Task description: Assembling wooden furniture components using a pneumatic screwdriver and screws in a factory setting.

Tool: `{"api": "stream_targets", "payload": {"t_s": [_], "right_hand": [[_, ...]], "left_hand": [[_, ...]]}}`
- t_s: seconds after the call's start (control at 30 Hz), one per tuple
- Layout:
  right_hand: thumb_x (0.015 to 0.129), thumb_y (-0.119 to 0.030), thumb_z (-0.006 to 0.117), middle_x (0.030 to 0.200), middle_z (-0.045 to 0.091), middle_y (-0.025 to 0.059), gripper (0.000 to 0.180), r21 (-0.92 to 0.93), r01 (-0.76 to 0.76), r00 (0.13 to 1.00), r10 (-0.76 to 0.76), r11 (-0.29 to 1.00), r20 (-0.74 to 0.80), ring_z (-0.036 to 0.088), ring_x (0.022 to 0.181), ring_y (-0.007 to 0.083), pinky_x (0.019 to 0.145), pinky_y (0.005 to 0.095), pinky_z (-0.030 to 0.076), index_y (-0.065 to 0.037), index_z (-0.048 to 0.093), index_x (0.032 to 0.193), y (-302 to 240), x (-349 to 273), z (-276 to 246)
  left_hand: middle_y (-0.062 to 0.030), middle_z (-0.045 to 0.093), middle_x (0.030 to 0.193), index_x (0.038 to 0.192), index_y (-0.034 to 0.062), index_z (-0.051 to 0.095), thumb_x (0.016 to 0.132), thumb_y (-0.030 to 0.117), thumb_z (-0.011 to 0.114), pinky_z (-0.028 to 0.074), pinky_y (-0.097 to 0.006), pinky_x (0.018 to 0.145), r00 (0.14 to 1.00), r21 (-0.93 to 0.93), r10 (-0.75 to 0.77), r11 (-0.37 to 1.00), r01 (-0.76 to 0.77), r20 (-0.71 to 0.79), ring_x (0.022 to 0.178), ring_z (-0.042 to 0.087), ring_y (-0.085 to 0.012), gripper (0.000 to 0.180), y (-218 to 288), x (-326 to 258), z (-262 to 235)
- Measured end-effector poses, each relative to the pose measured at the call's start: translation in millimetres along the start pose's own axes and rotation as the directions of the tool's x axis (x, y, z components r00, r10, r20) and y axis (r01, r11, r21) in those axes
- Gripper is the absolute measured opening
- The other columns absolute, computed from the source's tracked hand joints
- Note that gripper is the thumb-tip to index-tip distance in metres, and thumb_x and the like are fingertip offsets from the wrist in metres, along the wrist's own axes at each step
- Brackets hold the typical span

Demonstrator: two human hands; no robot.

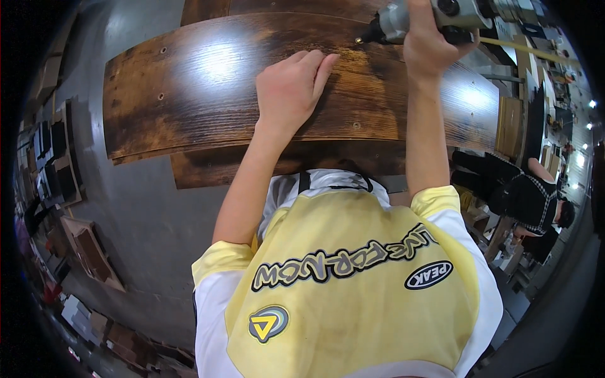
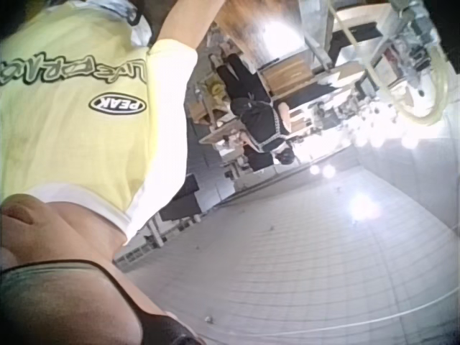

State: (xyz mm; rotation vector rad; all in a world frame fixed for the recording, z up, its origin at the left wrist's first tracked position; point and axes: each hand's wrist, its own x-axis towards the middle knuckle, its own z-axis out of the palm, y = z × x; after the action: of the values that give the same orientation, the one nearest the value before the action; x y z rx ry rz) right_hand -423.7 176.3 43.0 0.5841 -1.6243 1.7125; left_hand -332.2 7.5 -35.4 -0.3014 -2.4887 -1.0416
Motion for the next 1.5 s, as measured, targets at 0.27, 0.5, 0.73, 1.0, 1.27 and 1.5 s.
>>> {"api": "stream_targets", "payload": {"t_s": [0.27,0.5,0.73,1.0,1.27,1.5], "right_hand": [[0.093,0.003,0.065,0.098,0.065,0.0077,0.017,-0.016,0.059,0.998,-0.059,0.998,0.029,0.066,0.089,0.0171,0.084,0.0348,0.057,-0.001,0.058,0.109,1,4,1],[0.094,0.003,0.066,0.087,0.065,0.0051,0.013,-0.105,0.002,0.993,0.011,0.994,0.118,0.064,0.081,0.0129,0.076,0.0291,0.054,-0.002,0.059,0.104,5,9,1],[0.092,0.003,0.068,0.086,0.066,0.0051,0.012,-0.077,-0.009,0.999,0.013,0.997,0.047,0.064,0.076,0.0116,0.071,0.0269,0.054,-0.002,0.060,0.101,5,4,4],[0.093,0.002,0.068,0.085,0.068,0.0044,0.010,-0.161,-0.092,0.992,0.104,0.983,0.069,0.063,0.071,0.0081,0.063,0.0228,0.051,-0.001,0.061,0.100,-3,4,10],[0.094,0.002,0.067,0.089,0.069,0.0043,0.009,-0.015,-0.099,0.994,0.100,0.995,0.052,0.064,0.079,0.0082,0.068,0.0239,0.052,-0.003,0.063,0.101,-10,9,16],[0.091,0.007,0.066,0.089,0.069,0.0061,0.013,-0.043,-0.020,0.999,0.018,0.999,-0.041,0.067,0.084,0.0142,0.080,0.0298,0.055,-0.003,0.062,0.100,1,8,12]], "left_hand": [[-0.0072,0.068,0.073,0.085,0.0099,0.072,0.099,0.032,0.066,0.048,-0.036,0.053,0.999,0.028,0.021,0.999,-0.022,0.034,0.061,0.064,-0.0274,0.027,2,1,-1],[-0.0064,0.068,0.072,0.083,0.0100,0.072,0.099,0.033,0.066,0.048,-0.036,0.053,1.000,0.032,0.019,0.999,-0.019,0.018,0.060,0.064,-0.0267,0.028,2,1,-2],[-0.0066,0.068,0.071,0.082,0.0100,0.072,0.099,0.033,0.066,0.048,-0.036,0.053,1.000,0.029,0.015,0.999,-0.016,0.022,0.060,0.064,-0.0270,0.029,2,1,-3],[-0.0081,0.068,0.072,0.082,0.0099,0.072,0.100,0.034,0.063,0.048,-0.038,0.055,1.000,0.006,-0.004,1.000,0.004,0.025,0.062,0.065,-0.0287,0.031,1,1,-2],[-0.0102,0.068,0.072,0.081,0.0093,0.072,0.103,0.040,0.057,0.049,-0.041,0.057,0.998,-0.022,-0.032,0.999,0.034,0.049,0.064,0.064,-0.0324,0.040,3,4,-5],[-0.0108,0.052,0.056,0.071,-0.0001,0.060,0.107,0.048,0.050,0.039,-0.037,0.054,0.965,-0.337,-0.261,0.906,0.256,0.029,0.052,0.049,-0.0222,0.061,-7,6,-8]]}}
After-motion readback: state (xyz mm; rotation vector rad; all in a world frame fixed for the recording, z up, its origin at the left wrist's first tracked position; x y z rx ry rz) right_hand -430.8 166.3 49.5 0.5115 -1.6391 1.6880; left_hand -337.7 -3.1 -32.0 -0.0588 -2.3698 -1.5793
